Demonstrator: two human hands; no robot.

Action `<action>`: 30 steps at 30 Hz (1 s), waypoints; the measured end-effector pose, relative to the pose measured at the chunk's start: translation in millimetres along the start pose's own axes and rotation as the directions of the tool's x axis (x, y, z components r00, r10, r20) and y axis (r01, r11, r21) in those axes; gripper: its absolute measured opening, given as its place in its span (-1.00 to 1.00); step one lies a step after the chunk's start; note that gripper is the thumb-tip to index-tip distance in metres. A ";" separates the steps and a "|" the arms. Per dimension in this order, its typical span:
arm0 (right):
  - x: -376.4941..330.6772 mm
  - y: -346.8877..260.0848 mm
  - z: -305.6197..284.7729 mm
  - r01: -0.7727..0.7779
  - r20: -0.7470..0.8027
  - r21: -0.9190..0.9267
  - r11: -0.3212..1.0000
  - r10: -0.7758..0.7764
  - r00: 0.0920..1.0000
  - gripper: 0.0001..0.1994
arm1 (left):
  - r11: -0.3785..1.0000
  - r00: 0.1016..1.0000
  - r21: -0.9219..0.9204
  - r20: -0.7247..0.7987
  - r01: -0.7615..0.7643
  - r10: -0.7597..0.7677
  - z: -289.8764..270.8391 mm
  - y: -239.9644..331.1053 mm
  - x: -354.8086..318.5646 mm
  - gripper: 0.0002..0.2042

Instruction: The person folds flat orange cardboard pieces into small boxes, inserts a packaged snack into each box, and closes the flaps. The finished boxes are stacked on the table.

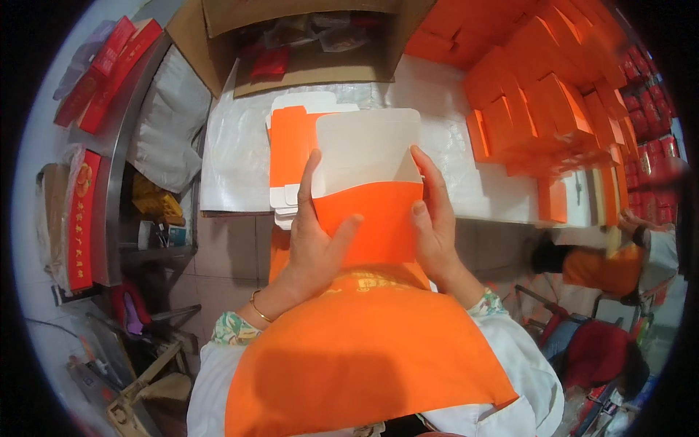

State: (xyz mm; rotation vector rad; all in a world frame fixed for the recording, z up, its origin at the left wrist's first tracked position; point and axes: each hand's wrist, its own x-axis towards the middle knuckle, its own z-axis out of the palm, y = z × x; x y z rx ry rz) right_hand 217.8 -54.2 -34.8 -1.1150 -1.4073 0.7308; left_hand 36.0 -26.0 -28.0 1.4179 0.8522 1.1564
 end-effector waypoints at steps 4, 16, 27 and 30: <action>18.0 -11.3 4.6 -0.032 0.048 -0.048 0.998 0.034 0.998 -0.63 | 0.986 0.995 0.134 0.035 -0.101 0.098 -10.7 0.5 1.6 -0.41; 26.0 -29.4 0.3 -0.404 0.145 -0.034 0.914 0.404 0.903 -0.61 | 0.989 0.998 0.147 -0.056 0.004 0.005 -21.1 2.4 11.3 -0.61; 102.2 16.3 -5.0 -0.607 0.075 0.197 0.770 0.605 0.792 -0.67 | 0.961 0.962 -0.152 -0.110 0.232 -0.250 -17.6 -13.5 88.3 -0.67; 81.5 63.9 3.5 -0.696 0.161 0.223 0.682 0.679 0.716 -0.74 | 0.930 0.929 -0.132 -0.099 0.343 -0.356 -26.5 -73.0 81.7 -0.64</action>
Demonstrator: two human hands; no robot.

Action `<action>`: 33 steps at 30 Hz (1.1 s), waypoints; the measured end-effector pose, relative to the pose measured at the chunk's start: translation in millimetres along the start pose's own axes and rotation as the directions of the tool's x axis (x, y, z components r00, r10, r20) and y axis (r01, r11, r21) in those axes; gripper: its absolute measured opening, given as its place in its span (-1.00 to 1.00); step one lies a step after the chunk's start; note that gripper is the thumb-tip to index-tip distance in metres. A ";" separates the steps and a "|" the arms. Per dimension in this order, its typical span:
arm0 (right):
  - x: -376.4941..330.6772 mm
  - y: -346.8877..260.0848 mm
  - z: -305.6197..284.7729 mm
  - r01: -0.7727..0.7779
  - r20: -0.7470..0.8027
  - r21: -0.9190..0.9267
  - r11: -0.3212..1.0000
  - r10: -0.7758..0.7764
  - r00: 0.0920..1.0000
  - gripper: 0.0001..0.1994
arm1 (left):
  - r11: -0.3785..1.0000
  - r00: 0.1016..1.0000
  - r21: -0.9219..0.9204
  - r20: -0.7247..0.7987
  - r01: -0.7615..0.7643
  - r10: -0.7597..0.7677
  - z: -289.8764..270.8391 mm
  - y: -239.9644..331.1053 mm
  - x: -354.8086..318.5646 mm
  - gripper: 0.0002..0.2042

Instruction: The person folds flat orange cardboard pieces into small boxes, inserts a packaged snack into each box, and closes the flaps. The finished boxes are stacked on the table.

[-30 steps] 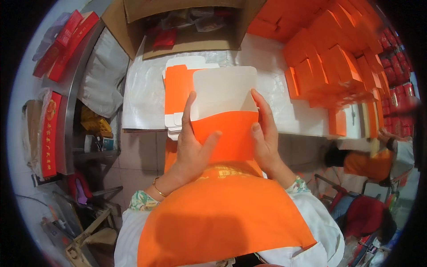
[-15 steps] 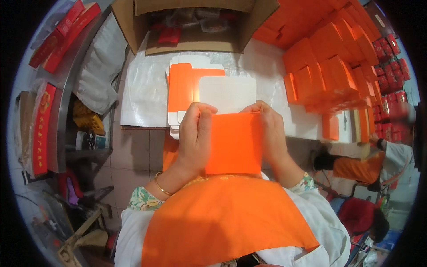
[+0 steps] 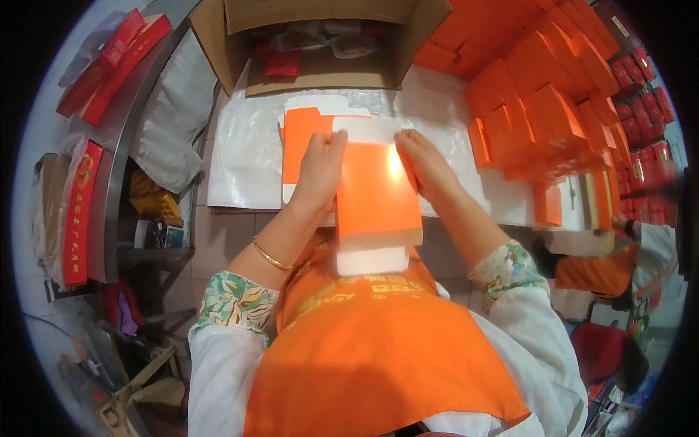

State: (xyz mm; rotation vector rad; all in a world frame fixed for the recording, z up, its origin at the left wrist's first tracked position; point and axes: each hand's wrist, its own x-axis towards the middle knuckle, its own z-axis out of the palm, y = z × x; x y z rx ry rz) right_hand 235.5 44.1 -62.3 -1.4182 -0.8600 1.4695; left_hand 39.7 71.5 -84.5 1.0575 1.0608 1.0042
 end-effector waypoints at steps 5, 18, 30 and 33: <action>-25.2 49.6 15.7 -0.042 -0.028 0.105 0.994 0.045 0.999 -0.81 | 0.989 0.986 -0.002 -0.080 0.145 -0.145 -10.4 -41.1 -27.0 -0.51; -68.9 14.5 -0.7 0.253 0.089 -0.009 0.967 -0.251 0.964 -0.76 | 0.985 0.977 -0.155 0.209 0.081 -0.047 -5.2 23.0 -58.9 -0.72; -97.4 -41.5 -7.2 0.451 0.158 -0.272 0.850 -0.423 0.892 -0.72 | 0.975 0.940 0.150 0.323 -0.162 0.106 2.2 85.3 -68.5 -0.80; -100.6 -48.5 -2.2 0.469 0.141 -0.360 0.807 -0.450 0.882 -0.75 | 0.965 0.941 0.169 0.307 -0.202 0.143 2.6 89.6 -71.1 -0.82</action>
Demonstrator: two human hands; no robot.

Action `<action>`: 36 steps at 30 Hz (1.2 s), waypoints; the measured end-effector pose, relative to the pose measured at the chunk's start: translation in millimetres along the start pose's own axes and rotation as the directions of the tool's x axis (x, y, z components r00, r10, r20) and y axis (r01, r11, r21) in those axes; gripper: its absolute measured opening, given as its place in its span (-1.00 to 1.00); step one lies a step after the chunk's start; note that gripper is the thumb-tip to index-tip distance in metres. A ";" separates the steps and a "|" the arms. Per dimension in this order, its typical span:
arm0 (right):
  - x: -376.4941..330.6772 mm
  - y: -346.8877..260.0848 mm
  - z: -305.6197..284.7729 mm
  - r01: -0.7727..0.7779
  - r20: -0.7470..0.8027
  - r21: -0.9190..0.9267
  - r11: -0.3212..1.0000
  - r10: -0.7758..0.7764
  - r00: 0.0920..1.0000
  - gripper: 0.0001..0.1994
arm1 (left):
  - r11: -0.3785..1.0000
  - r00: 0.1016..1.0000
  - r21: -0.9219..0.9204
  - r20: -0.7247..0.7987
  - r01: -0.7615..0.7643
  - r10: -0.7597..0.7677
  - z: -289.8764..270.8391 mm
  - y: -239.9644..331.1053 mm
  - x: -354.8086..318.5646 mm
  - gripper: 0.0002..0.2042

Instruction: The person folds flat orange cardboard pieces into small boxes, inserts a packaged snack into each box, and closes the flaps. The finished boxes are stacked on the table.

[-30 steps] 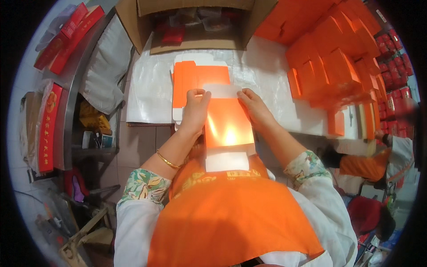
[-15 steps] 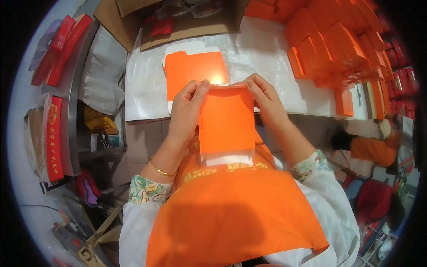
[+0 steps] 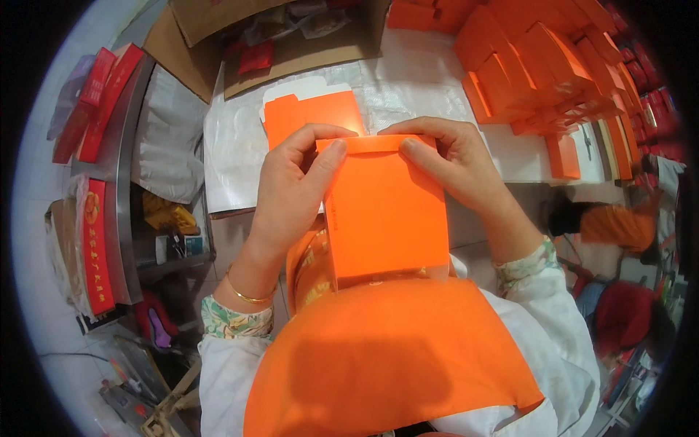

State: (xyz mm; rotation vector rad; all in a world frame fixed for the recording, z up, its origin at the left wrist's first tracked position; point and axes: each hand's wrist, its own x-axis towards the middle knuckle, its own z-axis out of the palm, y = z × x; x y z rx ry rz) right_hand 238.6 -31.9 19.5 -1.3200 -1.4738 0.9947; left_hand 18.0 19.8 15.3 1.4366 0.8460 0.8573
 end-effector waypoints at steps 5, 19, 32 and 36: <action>-1.4 -32.9 -7.3 0.121 0.075 -0.215 0.969 -0.107 0.991 -0.79 | 1.000 1.000 0.018 0.011 -0.009 0.009 4.5 21.4 -7.7 -0.84; 8.2 -44.6 -11.4 0.180 0.150 -0.106 0.978 -0.163 0.975 -0.80 | 0.980 0.976 0.045 0.101 -0.196 0.190 -4.5 37.8 -4.7 -0.77; -14.4 -32.8 -10.8 0.273 0.085 -0.065 0.960 -0.267 0.960 -0.76 | 0.945 0.931 0.205 0.318 -0.254 0.181 -7.3 45.4 -11.1 -0.66; -22.0 -34.4 -14.7 0.392 0.094 -0.145 0.908 -0.382 0.920 -0.73 | 0.883 0.867 0.196 0.365 -0.427 0.339 -5.8 42.6 -10.8 -0.71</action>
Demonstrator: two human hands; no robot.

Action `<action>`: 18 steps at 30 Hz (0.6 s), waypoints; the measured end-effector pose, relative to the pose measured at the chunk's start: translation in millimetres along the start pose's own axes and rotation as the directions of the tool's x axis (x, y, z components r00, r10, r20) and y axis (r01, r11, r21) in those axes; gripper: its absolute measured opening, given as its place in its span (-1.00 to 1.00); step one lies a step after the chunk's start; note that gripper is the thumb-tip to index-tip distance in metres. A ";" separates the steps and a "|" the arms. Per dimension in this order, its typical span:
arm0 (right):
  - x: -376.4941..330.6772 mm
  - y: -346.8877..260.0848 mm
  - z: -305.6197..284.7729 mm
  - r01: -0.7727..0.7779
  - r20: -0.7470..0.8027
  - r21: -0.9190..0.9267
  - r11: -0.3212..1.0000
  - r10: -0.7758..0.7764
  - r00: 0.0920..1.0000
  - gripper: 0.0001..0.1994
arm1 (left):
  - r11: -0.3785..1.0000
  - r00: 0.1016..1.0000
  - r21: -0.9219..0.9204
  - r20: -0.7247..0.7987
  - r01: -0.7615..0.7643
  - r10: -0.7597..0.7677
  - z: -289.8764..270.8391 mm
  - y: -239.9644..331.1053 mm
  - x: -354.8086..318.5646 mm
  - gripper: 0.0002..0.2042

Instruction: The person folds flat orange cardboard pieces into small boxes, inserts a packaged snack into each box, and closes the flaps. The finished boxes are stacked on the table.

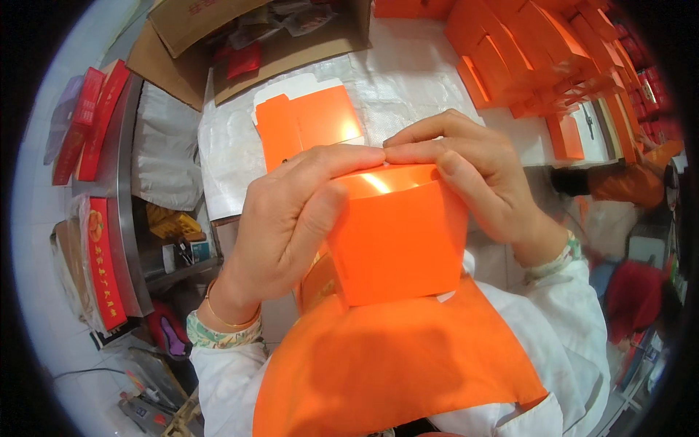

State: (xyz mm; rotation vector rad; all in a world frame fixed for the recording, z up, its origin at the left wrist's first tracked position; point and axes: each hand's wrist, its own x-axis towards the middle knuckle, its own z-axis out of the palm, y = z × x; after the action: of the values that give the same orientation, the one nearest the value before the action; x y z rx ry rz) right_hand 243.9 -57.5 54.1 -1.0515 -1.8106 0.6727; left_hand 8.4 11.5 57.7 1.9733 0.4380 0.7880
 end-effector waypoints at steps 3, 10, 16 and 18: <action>-3.9 0.0 -1.1 0.018 -0.022 -0.001 1.000 -0.018 1.000 -0.72 | 0.998 0.999 -0.065 -0.051 0.015 -0.019 5.4 1.3 -1.2 -0.70; -0.6 -7.9 -3.0 -0.122 0.013 0.015 0.992 0.122 0.992 -0.68 | 0.910 0.950 -0.275 0.048 0.309 -0.308 -6.2 10.6 5.5 -0.72; 3.3 -8.2 -0.1 -0.073 -0.042 0.001 0.997 0.073 0.996 -0.76 | 0.899 0.911 -0.170 0.171 0.403 -0.375 -20.2 18.5 20.3 -0.71; 4.2 -10.1 -0.9 -0.051 -0.037 -0.028 0.998 0.050 0.998 -0.75 | 0.960 0.966 -0.135 0.117 0.246 -0.231 -16.5 13.0 16.8 -0.74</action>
State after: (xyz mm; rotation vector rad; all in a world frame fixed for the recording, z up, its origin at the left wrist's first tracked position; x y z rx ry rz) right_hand 239.9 -58.7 64.3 -1.1251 -1.7717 0.6554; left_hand 9.3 25.3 80.8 1.7725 0.5309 0.5494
